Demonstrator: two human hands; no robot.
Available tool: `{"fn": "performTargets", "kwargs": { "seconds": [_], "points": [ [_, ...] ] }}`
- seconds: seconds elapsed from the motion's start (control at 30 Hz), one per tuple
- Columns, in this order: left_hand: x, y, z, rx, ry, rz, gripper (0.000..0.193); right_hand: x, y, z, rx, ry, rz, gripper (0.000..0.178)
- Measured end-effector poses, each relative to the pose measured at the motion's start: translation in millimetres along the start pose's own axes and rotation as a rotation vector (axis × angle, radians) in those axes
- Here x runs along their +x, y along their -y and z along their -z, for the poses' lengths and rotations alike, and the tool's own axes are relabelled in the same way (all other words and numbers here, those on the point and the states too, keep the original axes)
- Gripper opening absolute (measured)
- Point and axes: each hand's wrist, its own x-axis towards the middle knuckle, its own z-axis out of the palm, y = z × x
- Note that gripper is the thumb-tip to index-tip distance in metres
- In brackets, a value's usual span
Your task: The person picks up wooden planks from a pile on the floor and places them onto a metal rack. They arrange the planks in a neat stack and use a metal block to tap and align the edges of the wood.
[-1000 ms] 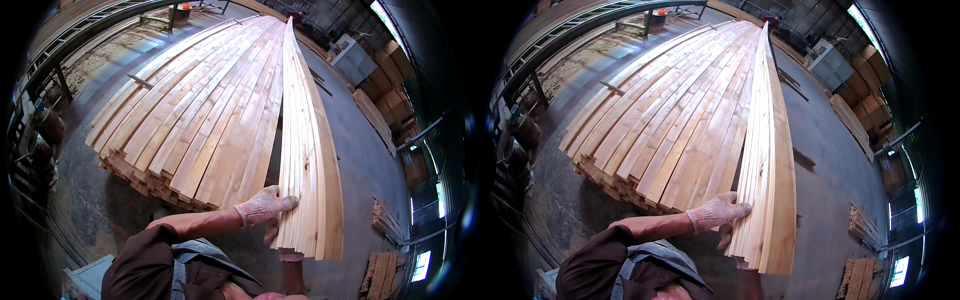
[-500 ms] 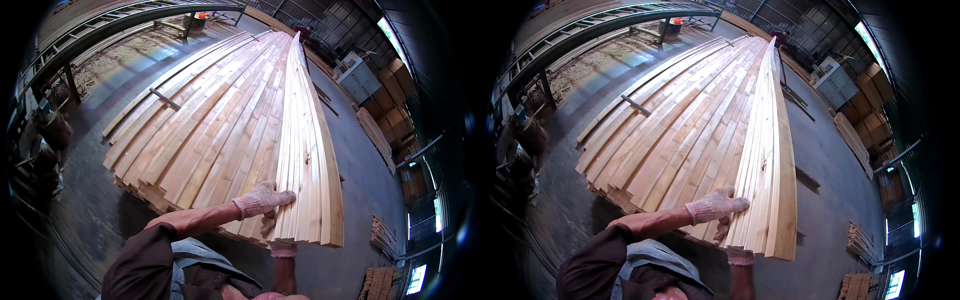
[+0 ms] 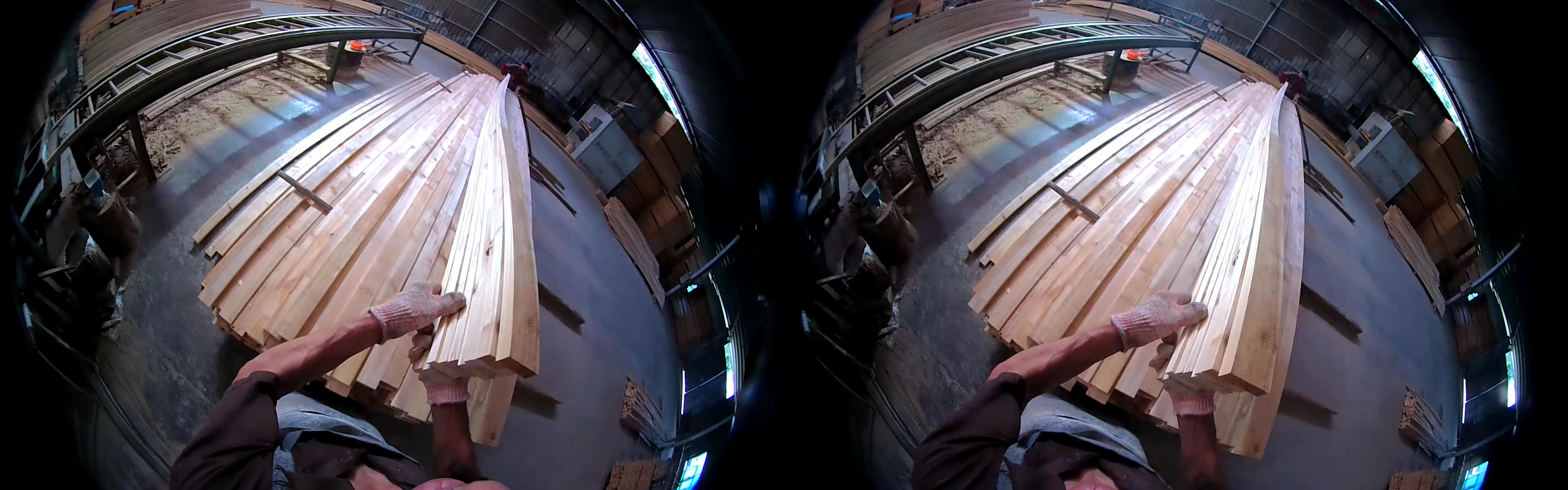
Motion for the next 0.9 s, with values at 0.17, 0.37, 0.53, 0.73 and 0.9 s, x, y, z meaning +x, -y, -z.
{"fn": "performTargets", "kwargs": {
  "seconds": [0.17,0.37,0.53,0.73,0.9],
  "points": [
    [-10,-3,47,0.034,0.002,-0.023,0.050,32,-28,-4,-0.060,-0.009,0.078,0.065],
    [-21,7,127,0.013,0.061,-0.031,0.051,87,-82,-20,-0.011,-0.172,0.148,0.071],
    [-24,25,177,0.091,0.056,-0.096,0.049,123,-120,-8,-0.172,-0.153,0.224,0.081],
    [-28,24,191,-0.072,0.179,0.046,0.044,132,-131,-10,-0.146,-0.062,0.216,0.082],
    [-27,2,175,-0.121,0.179,-0.021,0.044,120,-118,-38,-0.079,-0.078,0.187,0.081]
  ]
}}
